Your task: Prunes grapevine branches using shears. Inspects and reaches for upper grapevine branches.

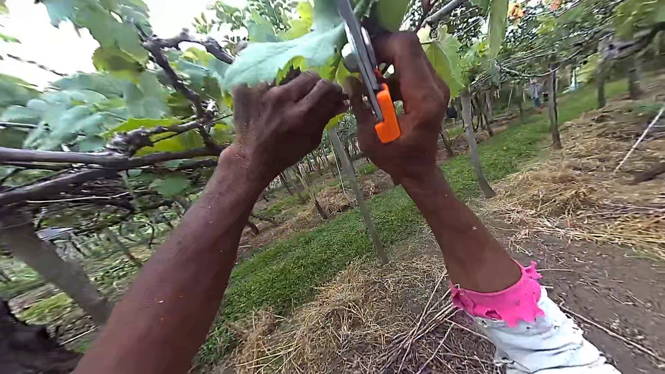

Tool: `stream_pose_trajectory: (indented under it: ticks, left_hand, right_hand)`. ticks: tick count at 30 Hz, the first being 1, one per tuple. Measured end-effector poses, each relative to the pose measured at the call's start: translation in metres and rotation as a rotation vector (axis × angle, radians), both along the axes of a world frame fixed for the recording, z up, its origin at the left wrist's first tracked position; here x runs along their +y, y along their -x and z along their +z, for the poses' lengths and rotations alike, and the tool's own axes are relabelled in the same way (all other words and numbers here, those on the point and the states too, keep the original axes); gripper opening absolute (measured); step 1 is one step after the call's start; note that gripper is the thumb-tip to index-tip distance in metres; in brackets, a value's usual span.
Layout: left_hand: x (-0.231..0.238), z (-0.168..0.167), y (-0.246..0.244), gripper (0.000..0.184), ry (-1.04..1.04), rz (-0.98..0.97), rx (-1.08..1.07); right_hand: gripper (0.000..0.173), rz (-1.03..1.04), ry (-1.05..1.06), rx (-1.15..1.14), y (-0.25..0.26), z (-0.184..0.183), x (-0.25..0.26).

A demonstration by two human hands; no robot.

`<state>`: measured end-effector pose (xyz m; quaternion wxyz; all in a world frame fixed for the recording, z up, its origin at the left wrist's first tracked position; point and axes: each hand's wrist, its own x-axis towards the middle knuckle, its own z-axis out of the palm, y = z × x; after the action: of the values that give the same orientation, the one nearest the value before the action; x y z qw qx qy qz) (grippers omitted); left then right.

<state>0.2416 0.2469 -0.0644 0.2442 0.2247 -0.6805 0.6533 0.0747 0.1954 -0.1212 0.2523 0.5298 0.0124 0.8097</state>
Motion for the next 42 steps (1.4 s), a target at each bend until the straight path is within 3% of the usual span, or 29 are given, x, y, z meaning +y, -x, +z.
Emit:
stream_pose_trajectory:
  ticks: [3, 4, 7, 8, 9, 12, 14, 16, 19, 23, 28, 31, 35, 40, 42]
  left_hand:
    - [0.004, 0.002, 0.004, 0.036, -0.173, -0.073, 0.173]
    - [0.005, 0.005, 0.006, 0.041, -0.18, -0.078, 0.18]
    - [-0.01, 0.012, 0.014, 0.022, -0.019, -0.034, 0.004]
    - [-0.01, 0.015, 0.016, 0.021, -0.038, -0.04, 0.038]
    - [-0.007, 0.019, 0.018, 0.031, -0.071, -0.015, 0.094]
    - [-0.002, 0.031, 0.02, 0.062, -0.071, -0.035, 0.145]
    - [-0.002, 0.03, 0.019, 0.072, -0.066, -0.067, 0.148]
    - [-0.001, 0.031, 0.016, 0.074, -0.055, -0.1, 0.12]
    - [-0.005, 0.026, 0.013, 0.06, -0.008, -0.159, 0.078]
    - [-0.009, 0.021, 0.008, 0.031, -0.011, -0.173, 0.072]
    - [0.003, 0.011, 0.004, 0.024, -0.018, -0.161, 0.088]
    - [0.008, 0.009, 0.003, 0.02, -0.004, -0.17, 0.082]
    - [0.014, 0.009, 0.003, 0.023, -0.033, -0.161, 0.098]
    - [0.025, 0.01, 0.004, 0.039, -0.087, -0.195, 0.101]
    - [0.025, 0.009, 0.004, 0.042, -0.073, -0.211, 0.098]
  right_hand:
    - [0.034, -0.234, 0.062, 0.121, 0.008, -0.013, -0.024]
    - [0.031, -0.207, 0.106, 0.117, 0.005, -0.012, -0.031]
    - [0.026, 0.091, 0.191, 0.111, -0.006, -0.015, -0.045]
    - [0.026, 0.087, 0.208, 0.16, -0.005, -0.017, -0.048]
    - [0.029, 0.035, 0.194, 0.234, -0.002, -0.022, -0.053]
    - [0.035, -0.017, 0.01, 0.415, 0.011, -0.047, -0.071]
    - [0.034, -0.027, -0.225, 0.438, 0.033, -0.067, -0.074]
    - [0.034, -0.101, -0.456, 0.372, 0.06, -0.077, -0.065]
    - [0.034, -0.133, -0.486, 0.251, 0.093, -0.083, -0.052]
    - [0.035, -0.132, -0.636, 0.414, 0.11, -0.071, -0.03]
    - [0.018, 0.129, -0.881, 0.634, 0.113, -0.037, -0.049]
    - [0.017, 0.061, -0.929, 0.724, 0.111, -0.012, -0.04]
    - [0.019, -0.021, -0.864, 0.851, 0.113, 0.003, -0.035]
    - [0.036, -0.203, -0.575, 0.908, 0.129, 0.022, -0.055]
    - [0.036, -0.286, -0.639, 0.887, 0.133, 0.025, -0.046]
